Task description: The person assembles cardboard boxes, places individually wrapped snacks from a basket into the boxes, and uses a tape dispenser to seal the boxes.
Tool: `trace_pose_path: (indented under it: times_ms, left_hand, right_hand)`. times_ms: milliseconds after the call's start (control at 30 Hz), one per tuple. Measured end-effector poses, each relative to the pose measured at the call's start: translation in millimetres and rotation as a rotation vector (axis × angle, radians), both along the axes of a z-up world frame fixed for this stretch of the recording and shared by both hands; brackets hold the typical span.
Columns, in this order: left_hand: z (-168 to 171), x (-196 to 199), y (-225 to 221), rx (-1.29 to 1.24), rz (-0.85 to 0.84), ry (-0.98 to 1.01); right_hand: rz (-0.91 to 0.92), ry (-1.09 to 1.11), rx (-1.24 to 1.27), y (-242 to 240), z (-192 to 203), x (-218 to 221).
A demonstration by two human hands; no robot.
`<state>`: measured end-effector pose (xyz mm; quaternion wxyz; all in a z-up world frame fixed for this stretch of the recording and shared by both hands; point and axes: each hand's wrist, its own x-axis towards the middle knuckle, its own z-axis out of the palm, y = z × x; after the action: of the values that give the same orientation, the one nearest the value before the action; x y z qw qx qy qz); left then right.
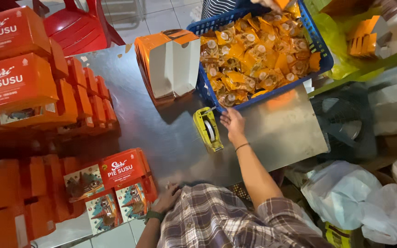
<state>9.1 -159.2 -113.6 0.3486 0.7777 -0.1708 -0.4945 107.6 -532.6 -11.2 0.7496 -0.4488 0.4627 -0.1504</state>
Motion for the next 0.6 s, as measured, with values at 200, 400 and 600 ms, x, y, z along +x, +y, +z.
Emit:
trace_pose_path:
  times_ms: [200,400,600]
  left_hand:
    - [1,2,3,0.049,0.015,0.14]
    - [-6,1,3,0.05,-0.021,0.039]
    - [-1,2,3,0.089,-0.031,0.027]
  right_hand:
    - [-0.074,-0.032,0.096,35,-27,-40]
    - [-0.133,-0.312,-0.129,19,43,-24]
    - [-0.279,-0.615,0.217,-80,77,13]
